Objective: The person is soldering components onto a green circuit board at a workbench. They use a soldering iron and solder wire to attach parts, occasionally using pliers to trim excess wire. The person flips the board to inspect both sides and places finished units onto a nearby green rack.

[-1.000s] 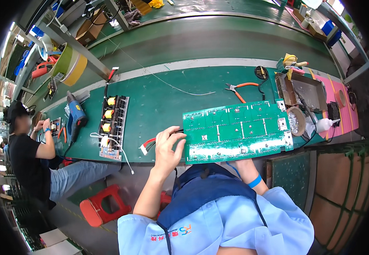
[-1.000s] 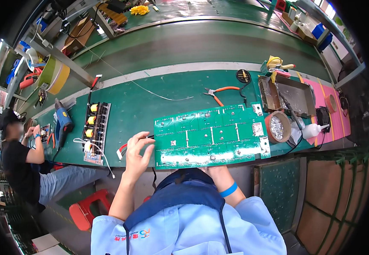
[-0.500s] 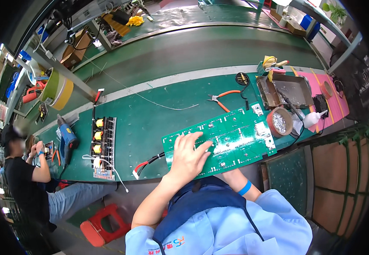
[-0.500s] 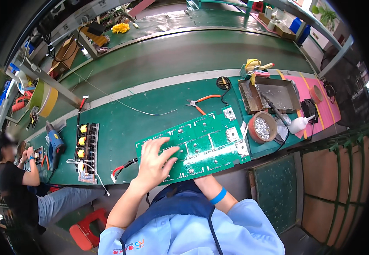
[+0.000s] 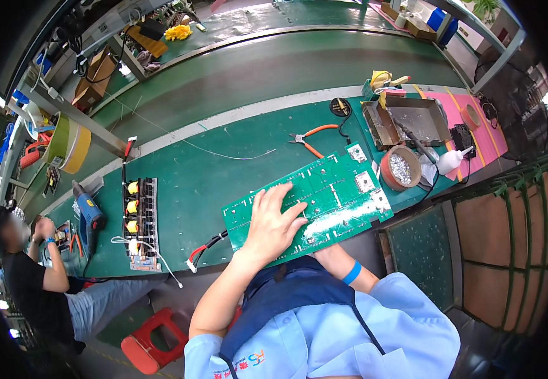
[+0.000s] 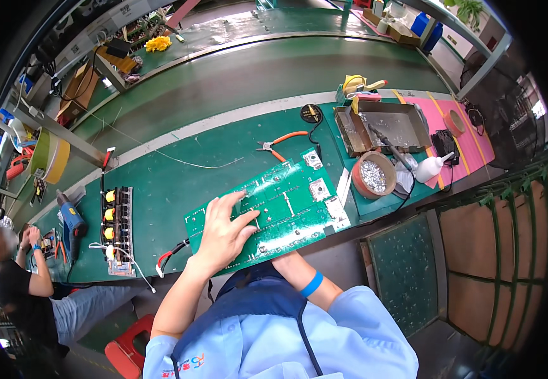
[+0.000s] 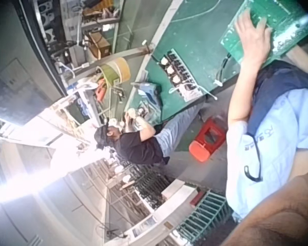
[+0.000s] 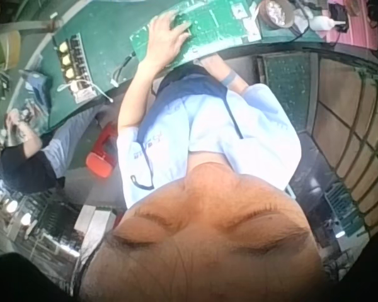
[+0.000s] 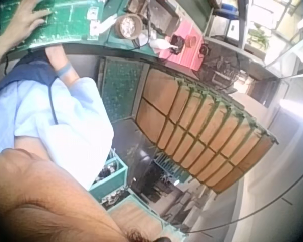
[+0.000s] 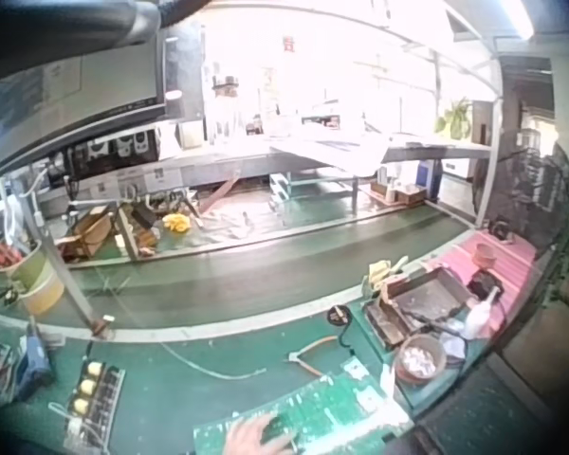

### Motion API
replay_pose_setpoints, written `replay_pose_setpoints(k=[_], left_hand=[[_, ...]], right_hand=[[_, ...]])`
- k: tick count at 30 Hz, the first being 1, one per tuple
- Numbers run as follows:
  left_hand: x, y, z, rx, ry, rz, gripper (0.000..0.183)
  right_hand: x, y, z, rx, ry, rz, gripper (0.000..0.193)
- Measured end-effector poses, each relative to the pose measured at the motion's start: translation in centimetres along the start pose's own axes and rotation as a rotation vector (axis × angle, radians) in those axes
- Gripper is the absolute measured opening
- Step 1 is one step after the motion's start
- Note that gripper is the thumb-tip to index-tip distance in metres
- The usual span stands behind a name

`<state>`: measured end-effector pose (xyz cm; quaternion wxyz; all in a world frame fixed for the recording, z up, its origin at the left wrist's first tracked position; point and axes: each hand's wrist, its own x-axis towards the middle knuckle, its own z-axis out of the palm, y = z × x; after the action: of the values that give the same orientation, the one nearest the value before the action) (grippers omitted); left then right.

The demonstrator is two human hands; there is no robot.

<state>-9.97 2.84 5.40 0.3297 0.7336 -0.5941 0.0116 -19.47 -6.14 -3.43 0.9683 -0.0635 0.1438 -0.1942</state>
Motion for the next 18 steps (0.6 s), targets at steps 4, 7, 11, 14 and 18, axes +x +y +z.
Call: replay_pose_setpoints(k=[4, 7, 11, 14, 18], left_hand=[[-0.5, -2.2, -3.0, -0.153, 0.461, -0.274, 0.035], [-2.7, -8.0, -5.7, -0.589, 0.810, -0.623, 0.013], [-7.9, -12.3, -8.2, -1.035, 0.975, -0.736, 0.024], [-9.7, -11.2, -6.6, -0.887, 0.985, -0.887, 0.022], [-11.5, -9.0, -4.8, -0.707, 0.860, -0.872, 0.012]], right_hand=[[1.0, -0.2, -1.1, 0.047, -0.003, 0.007, 0.046], [0.3, -0.7, -1.1, 0.045, 0.005, 0.004, 0.046], [1.0, -0.7, -2.0, 0.090, -0.023, 0.019, 0.046], [1.3, -0.9, -1.8, 0.092, -0.022, 0.025, 0.046], [1.6, -0.7, -1.9, 0.091, -0.028, 0.031, 0.046]])
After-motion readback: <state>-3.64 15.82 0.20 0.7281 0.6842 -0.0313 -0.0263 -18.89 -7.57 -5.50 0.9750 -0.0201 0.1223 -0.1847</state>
